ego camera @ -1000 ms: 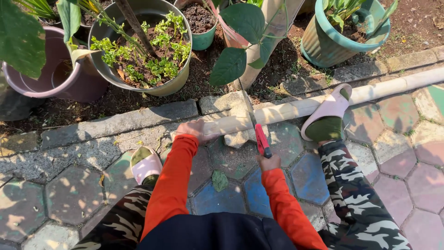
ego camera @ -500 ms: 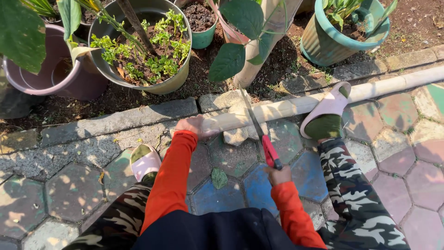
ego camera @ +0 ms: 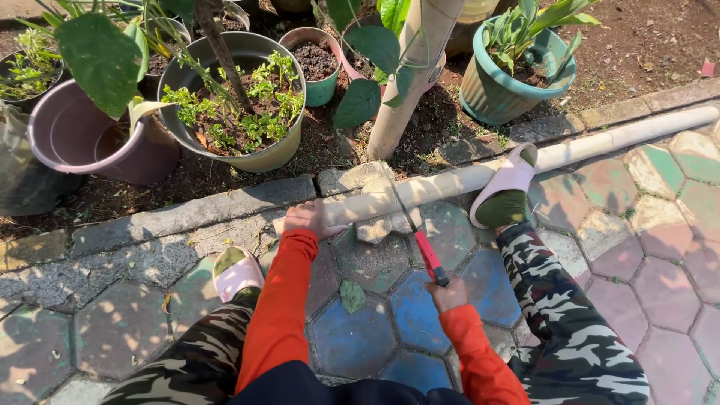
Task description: Using a small hand saw to cut through a bamboo pole.
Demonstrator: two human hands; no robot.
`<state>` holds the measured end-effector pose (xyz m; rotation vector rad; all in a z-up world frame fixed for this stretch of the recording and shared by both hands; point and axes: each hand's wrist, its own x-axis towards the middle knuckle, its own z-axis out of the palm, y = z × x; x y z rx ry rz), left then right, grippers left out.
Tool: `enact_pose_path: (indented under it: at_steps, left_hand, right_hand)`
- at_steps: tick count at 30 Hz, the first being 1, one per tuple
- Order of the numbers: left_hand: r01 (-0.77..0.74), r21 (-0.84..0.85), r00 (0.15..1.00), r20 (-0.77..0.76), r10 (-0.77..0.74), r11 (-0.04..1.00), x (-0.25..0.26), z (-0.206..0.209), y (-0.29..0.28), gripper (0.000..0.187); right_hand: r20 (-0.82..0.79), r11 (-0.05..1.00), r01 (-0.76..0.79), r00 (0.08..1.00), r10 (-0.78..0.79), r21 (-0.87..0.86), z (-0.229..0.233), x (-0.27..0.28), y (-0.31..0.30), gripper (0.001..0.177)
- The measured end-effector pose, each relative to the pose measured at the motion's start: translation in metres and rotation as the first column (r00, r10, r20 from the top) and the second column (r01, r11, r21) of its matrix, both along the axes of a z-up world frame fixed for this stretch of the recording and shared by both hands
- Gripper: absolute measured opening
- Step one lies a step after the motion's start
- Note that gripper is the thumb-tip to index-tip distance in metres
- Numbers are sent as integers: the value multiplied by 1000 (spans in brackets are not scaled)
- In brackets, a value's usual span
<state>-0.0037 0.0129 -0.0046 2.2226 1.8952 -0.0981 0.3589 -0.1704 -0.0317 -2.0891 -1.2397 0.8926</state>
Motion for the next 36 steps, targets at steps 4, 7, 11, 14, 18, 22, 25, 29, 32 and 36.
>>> enact_pose_path:
  at_steps: [4, 7, 11, 14, 18, 22, 25, 29, 32, 36]
  left_hand:
    - [-13, -122, 999, 44, 18, 992, -1, 9, 13, 103]
    - [15, -247, 1000, 15, -12, 969, -1, 39, 13, 103]
    - [-4, -328, 1000, 23, 13, 945, 1, 41, 12, 101]
    - [-4, -274, 1000, -14, 0, 962, 5, 49, 10, 103]
    - [-57, -42, 997, -50, 55, 997, 14, 8, -7, 98]
    - [-186, 64, 979, 95, 179, 980, 24, -51, -36, 78]
    - [-172, 166, 982, -43, 181, 971, 28, -53, -58, 72]
    - [-146, 29, 988, -47, 148, 989, 21, -16, -85, 76]
    - [-135, -85, 991, -5, 135, 987, 16, -43, -114, 84]
    - [-191, -256, 978, 29, 205, 948, 8, -36, -177, 79]
  right_hand:
    - [-134, 980, 93, 984, -117, -176, 7, -8, 15, 21]
    - [-192, 963, 133, 965, -180, -233, -7, -5, 25, 19]
    - [-102, 983, 99, 988, -116, -157, -25, -2, 28, 17]
    - [-184, 977, 127, 970, -158, -170, -18, -11, 28, 17]
    - [-590, 899, 287, 681, -434, -330, -31, -22, 28, 11]
    - [-701, 927, 211, 608, -372, -309, -56, -21, 37, 26]
    - [-673, 912, 227, 617, -407, -342, -64, -18, 42, 15]
    - [-641, 934, 229, 680, -355, -274, -100, -13, 49, 14]
    - [-530, 949, 230, 789, -312, -216, -124, -16, 48, 17]
    - [132, 978, 47, 991, -20, -202, -177, -10, 52, 44]
